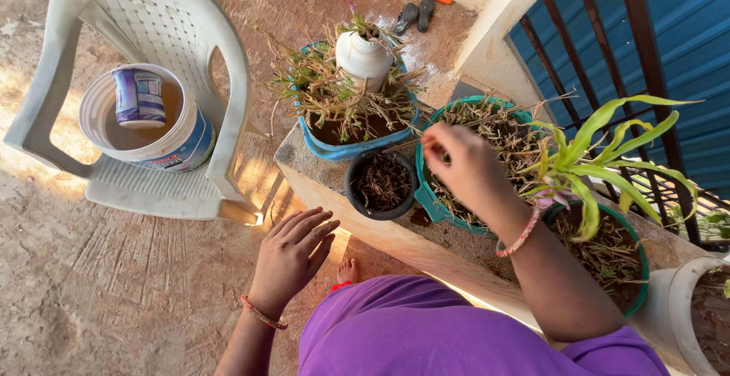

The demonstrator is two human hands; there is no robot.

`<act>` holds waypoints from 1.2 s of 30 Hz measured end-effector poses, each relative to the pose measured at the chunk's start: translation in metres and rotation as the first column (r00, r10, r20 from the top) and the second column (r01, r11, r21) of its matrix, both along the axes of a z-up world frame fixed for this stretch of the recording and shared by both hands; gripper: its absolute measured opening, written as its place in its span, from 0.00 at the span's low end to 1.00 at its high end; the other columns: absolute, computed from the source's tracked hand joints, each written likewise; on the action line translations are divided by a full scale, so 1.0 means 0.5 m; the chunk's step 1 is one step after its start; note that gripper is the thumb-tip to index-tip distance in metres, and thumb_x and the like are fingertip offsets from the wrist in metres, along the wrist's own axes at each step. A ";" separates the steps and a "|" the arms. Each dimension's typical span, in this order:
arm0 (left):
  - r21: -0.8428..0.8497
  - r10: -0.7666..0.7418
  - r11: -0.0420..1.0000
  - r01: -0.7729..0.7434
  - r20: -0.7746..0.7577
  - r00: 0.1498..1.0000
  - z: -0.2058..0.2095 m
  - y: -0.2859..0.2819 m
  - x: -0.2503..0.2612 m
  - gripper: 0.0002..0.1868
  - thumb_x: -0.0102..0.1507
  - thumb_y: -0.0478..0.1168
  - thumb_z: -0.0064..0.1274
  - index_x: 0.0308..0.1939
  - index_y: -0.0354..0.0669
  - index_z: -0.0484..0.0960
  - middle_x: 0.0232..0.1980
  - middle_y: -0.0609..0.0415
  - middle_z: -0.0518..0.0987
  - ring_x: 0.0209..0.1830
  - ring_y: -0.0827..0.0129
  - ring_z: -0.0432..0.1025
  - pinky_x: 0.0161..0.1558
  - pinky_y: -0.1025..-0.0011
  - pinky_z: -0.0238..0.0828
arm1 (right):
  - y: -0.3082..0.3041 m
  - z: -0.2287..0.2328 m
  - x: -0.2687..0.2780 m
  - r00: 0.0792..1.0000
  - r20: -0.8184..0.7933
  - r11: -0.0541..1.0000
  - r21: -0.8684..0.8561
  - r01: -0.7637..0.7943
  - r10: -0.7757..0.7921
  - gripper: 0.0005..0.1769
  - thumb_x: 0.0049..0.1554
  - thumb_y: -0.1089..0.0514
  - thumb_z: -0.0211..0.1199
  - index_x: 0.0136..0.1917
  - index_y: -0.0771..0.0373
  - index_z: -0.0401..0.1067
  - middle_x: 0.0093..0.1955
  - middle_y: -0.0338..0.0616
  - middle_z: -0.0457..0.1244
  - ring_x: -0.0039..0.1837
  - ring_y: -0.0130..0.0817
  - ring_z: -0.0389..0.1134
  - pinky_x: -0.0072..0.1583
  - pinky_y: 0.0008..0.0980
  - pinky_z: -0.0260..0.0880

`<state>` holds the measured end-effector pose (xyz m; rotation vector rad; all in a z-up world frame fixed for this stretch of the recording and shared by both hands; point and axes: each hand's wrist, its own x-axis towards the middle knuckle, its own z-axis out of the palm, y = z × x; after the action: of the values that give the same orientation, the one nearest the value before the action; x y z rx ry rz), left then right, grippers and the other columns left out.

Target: The person is weeding potted plants on a balcony. They pull out dry weeds and debris from the soil of several pots by hand and discard them. The person also uses a thin stick to loosen the soil in one of the pots.

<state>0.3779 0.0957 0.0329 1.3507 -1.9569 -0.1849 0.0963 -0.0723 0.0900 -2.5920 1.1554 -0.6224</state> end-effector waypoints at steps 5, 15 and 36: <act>-0.011 -0.028 1.000 0.028 0.003 1.000 -0.009 -0.028 0.013 0.11 0.62 0.39 0.59 0.49 0.46 0.86 0.55 0.57 0.83 0.60 0.61 0.76 0.60 0.61 0.73 | -0.040 0.001 0.005 0.946 -0.301 0.986 -0.152 0.074 -0.117 0.13 0.53 0.57 0.71 0.50 0.64 0.77 0.51 0.47 0.69 0.57 0.44 0.69 0.59 0.43 0.72; -0.057 -0.163 0.985 0.162 -0.014 0.987 0.014 -0.076 -0.019 0.12 0.62 0.39 0.59 0.49 0.46 0.86 0.57 0.58 0.83 0.60 0.62 0.76 0.60 0.62 0.73 | -0.070 -0.036 0.005 0.962 -0.273 0.958 -0.269 -0.103 0.027 0.10 0.49 0.53 0.72 0.42 0.59 0.79 0.56 0.48 0.68 0.63 0.45 0.65 0.68 0.47 0.64; 0.335 -0.053 0.667 0.665 -0.869 0.491 0.150 -0.152 -0.322 0.08 0.63 0.34 0.62 0.43 0.32 0.88 0.35 0.54 0.86 0.33 0.80 0.76 0.35 0.80 0.73 | 0.195 0.231 -0.188 0.885 -0.334 0.919 -0.332 0.211 -0.324 0.08 0.65 0.50 0.67 0.45 0.52 0.76 0.48 0.33 0.66 0.54 0.30 0.69 0.60 0.38 0.72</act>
<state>0.2171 0.0196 0.1079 0.8395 -1.3241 -1.5805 0.0022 0.0249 0.2054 -2.9134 1.6869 -0.3582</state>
